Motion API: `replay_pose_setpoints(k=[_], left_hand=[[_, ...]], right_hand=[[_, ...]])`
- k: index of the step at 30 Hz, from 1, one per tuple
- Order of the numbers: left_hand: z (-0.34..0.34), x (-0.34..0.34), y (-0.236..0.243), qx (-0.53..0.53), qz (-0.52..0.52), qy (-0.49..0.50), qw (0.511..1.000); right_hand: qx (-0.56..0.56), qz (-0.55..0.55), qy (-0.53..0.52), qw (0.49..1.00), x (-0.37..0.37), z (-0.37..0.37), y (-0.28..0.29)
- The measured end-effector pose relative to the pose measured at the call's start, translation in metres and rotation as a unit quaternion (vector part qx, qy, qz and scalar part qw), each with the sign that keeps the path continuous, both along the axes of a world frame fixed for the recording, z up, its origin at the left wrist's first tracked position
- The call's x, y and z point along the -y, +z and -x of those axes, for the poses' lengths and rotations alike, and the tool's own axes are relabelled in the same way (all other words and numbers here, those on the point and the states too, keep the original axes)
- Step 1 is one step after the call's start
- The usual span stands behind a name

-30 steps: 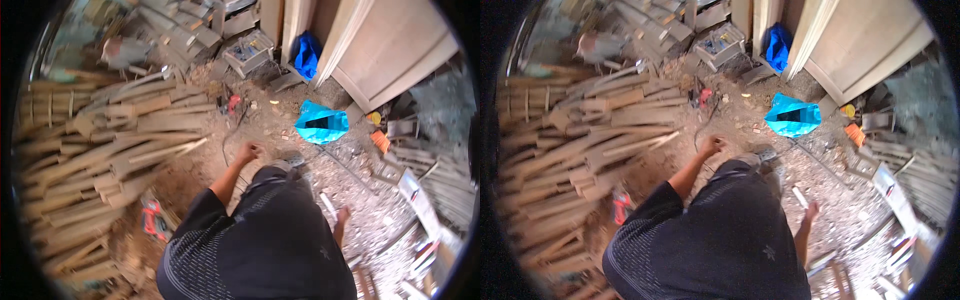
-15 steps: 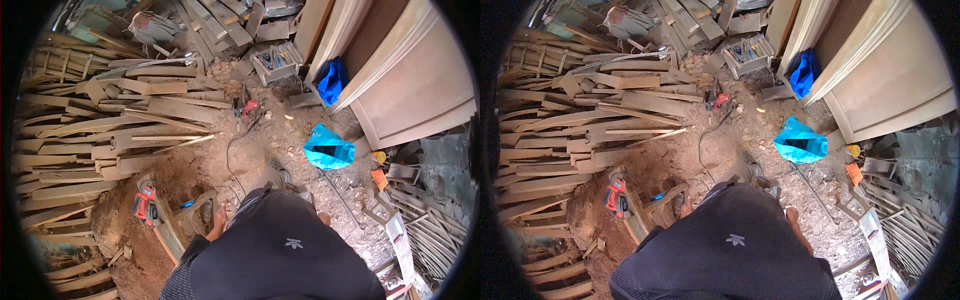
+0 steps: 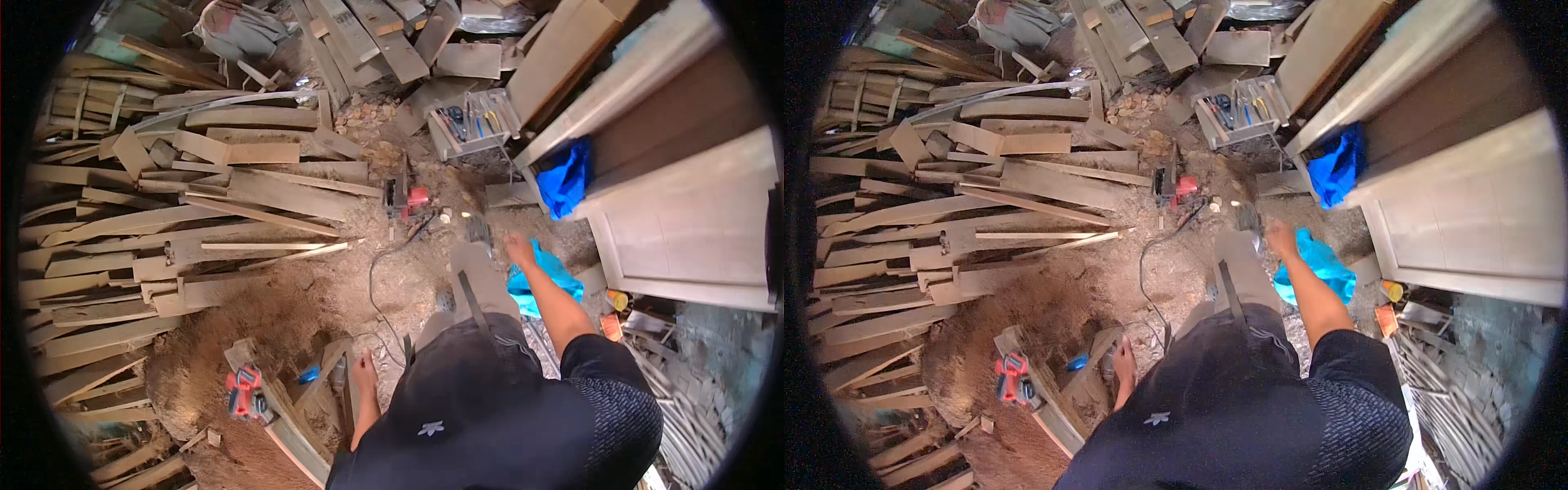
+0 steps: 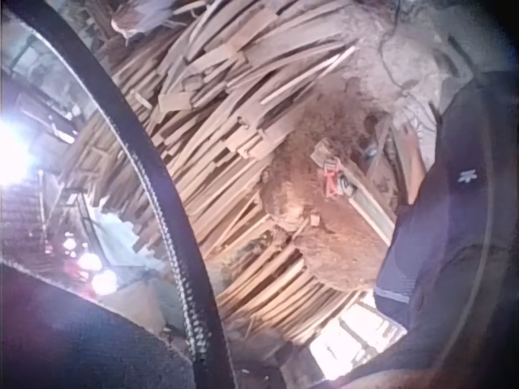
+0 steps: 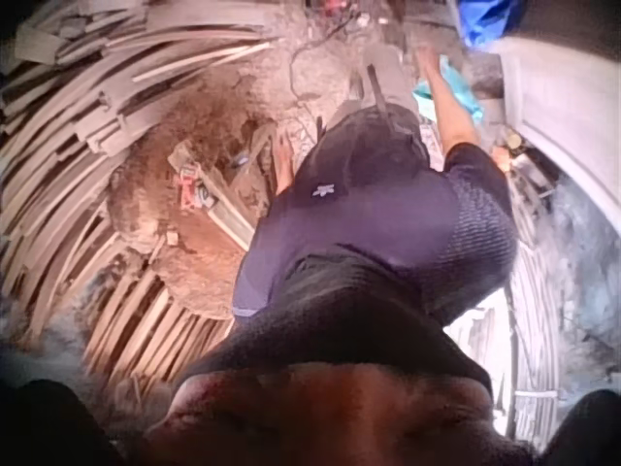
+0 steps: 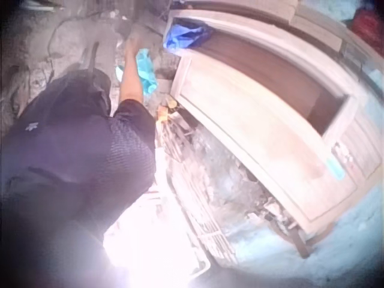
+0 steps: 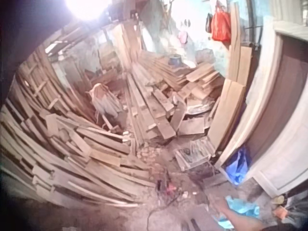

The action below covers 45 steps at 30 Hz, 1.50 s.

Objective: The recorder uses a hammer, pliers, and an electric planer to work on a large piece of lumber in a workshop.

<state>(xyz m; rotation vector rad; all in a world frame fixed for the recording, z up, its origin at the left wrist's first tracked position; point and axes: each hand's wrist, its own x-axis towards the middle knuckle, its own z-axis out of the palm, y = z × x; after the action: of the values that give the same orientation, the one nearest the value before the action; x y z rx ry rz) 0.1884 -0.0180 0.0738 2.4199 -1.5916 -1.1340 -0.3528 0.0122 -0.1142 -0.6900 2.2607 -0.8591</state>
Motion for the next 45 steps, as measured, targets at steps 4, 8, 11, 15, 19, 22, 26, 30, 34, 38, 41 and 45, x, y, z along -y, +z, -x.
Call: replay_pose_setpoints(k=[4,8,11,15,19,22,26,30,34,38,41,45], left_hand=[[-0.030,-0.019,-0.019,-0.018,0.003,0.123,0.992],[-0.022,-0.065,-0.005,-0.005,-0.063,0.344,0.937],[0.079,-0.008,-0.033,-0.060,-0.084,0.200,0.974],[0.205,0.109,-0.067,-0.093,-0.110,-0.003,0.990],[0.345,0.257,-0.130,-0.202,-0.124,-0.086,0.968],[0.403,0.334,-0.171,-0.180,-0.064,-0.197,0.962],[0.498,0.418,-0.192,-0.170,0.100,-0.402,0.894],[0.489,0.450,-0.183,-0.006,0.269,-0.539,0.798],[0.449,0.435,-0.181,-0.155,0.017,-0.333,0.930],[0.363,0.370,-0.190,-0.065,0.009,-0.167,0.984],[0.285,0.276,-0.189,-0.027,-0.089,-0.073,0.993],[0.218,0.142,-0.124,-0.043,-0.264,0.194,0.944]], right_hand=[[-0.018,-0.022,0.041,0.999,0.180,0.062,-0.019],[0.075,-0.018,0.091,0.993,0.351,0.089,-0.070],[-0.132,-0.008,0.123,0.984,0.401,0.165,-0.154],[-0.100,-0.116,0.118,0.981,0.464,0.142,-0.176],[-0.133,-0.074,0.087,0.985,0.448,0.163,-0.196],[-0.055,-0.094,0.095,0.990,0.438,0.119,-0.165],[0.002,-0.026,0.056,0.998,0.382,0.121,-0.165],[0.245,-0.040,0.210,0.946,0.401,0.085,-0.060],[0.550,-0.083,0.148,0.818,0.451,0.113,-0.068],[-0.101,-0.097,0.169,0.976,0.510,0.117,-0.152],[-0.186,-0.141,0.189,0.954,0.501,0.139,-0.221],[-0.269,-0.130,0.301,0.906,0.494,0.170,-0.258]])
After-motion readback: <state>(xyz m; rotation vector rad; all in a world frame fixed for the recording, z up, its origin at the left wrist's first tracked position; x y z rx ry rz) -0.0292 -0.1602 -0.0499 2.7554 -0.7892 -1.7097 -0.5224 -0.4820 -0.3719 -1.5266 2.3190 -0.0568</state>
